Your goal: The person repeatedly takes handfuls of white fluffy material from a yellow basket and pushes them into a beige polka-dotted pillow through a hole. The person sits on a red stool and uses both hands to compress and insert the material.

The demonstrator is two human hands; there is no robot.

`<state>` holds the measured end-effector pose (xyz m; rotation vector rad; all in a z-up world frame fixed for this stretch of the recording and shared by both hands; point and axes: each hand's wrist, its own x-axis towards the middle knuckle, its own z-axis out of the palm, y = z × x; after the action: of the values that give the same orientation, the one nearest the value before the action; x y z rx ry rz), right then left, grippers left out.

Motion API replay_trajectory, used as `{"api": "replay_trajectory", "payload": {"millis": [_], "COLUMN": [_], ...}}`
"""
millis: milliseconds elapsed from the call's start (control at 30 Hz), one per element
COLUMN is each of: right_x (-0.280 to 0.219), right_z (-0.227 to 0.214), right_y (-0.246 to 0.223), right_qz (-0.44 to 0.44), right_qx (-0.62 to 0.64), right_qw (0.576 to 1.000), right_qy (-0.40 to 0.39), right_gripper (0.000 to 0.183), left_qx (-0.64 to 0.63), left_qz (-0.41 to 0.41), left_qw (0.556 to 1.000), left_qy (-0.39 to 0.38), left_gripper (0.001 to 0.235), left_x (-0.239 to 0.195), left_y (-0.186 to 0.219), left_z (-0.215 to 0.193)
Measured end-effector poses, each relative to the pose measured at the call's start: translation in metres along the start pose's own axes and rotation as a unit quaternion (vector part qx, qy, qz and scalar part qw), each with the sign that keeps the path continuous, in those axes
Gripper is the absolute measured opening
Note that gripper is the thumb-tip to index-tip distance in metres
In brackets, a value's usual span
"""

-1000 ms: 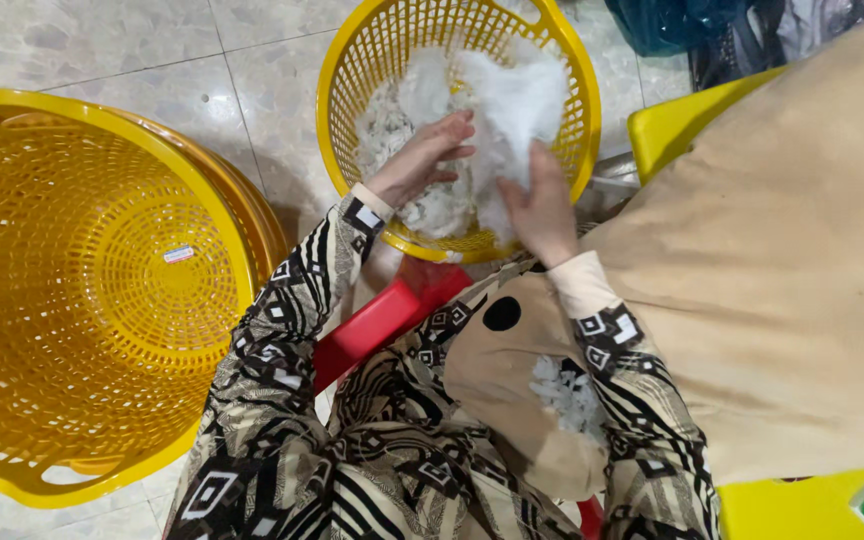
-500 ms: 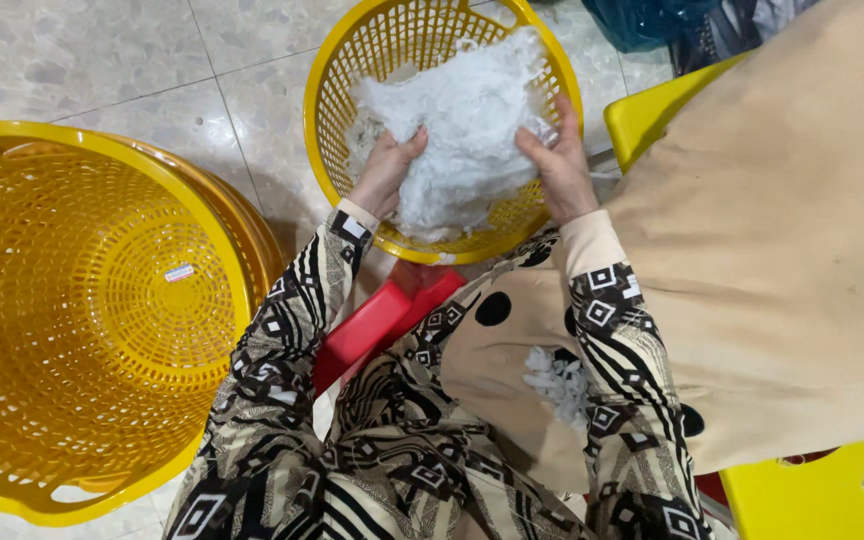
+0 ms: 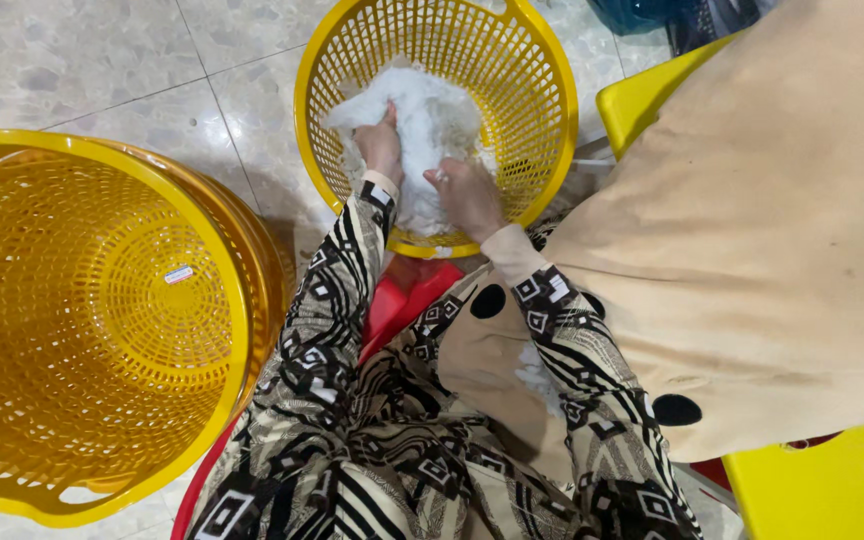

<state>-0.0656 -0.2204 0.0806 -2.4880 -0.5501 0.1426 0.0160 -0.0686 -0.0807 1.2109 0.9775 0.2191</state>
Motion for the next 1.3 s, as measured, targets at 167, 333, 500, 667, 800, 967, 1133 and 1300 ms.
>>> {"api": "replay_trajectory", "payload": {"millis": [167, 333, 500, 667, 800, 967, 1133, 1300], "right_x": [-0.016, -0.039, -0.078, -0.101, -0.1, -0.073, -0.015, -0.014], "right_z": [-0.008, -0.042, -0.117, -0.181, -0.189, -0.179, -0.114, -0.084], "right_y": [-0.026, -0.055, -0.081, -0.088, -0.079, -0.046, -0.025, -0.013], "right_qz": [-0.012, -0.009, -0.029, -0.057, -0.052, -0.047, 0.016, 0.039], "right_qx": [0.054, 0.033, 0.085, 0.004, 0.058, 0.0, -0.255, -0.296], "right_qw": [0.998, 0.999, 0.994, 0.971, 0.934, 0.941, 0.967, 0.952], "right_qy": [-0.01, -0.02, 0.063, 0.23, 0.35, 0.335, -0.005, -0.062], "right_gripper": [0.021, 0.024, 0.014, 0.014, 0.024, 0.029, 0.1, 0.117], "left_qx": [0.065, 0.139, 0.05, 0.065, 0.115, 0.056, -0.035, -0.11], "left_qz": [0.075, -0.01, -0.02, 0.017, 0.019, 0.036, 0.063, 0.06], "left_qw": [0.992, 0.977, 0.955, 0.945, 0.93, 0.934, 0.952, 0.974], "left_qy": [0.08, 0.164, 0.293, 0.319, 0.347, 0.351, 0.296, 0.19], "left_gripper": [0.048, 0.056, 0.058, 0.062, 0.071, 0.073, 0.07, 0.07], "left_x": [0.075, 0.137, 0.174, 0.167, 0.16, 0.152, 0.147, 0.125], "left_y": [-0.038, -0.03, 0.003, 0.003, -0.008, -0.03, -0.023, -0.013], "left_z": [0.012, -0.007, -0.072, -0.122, -0.146, -0.16, -0.146, -0.133]}}
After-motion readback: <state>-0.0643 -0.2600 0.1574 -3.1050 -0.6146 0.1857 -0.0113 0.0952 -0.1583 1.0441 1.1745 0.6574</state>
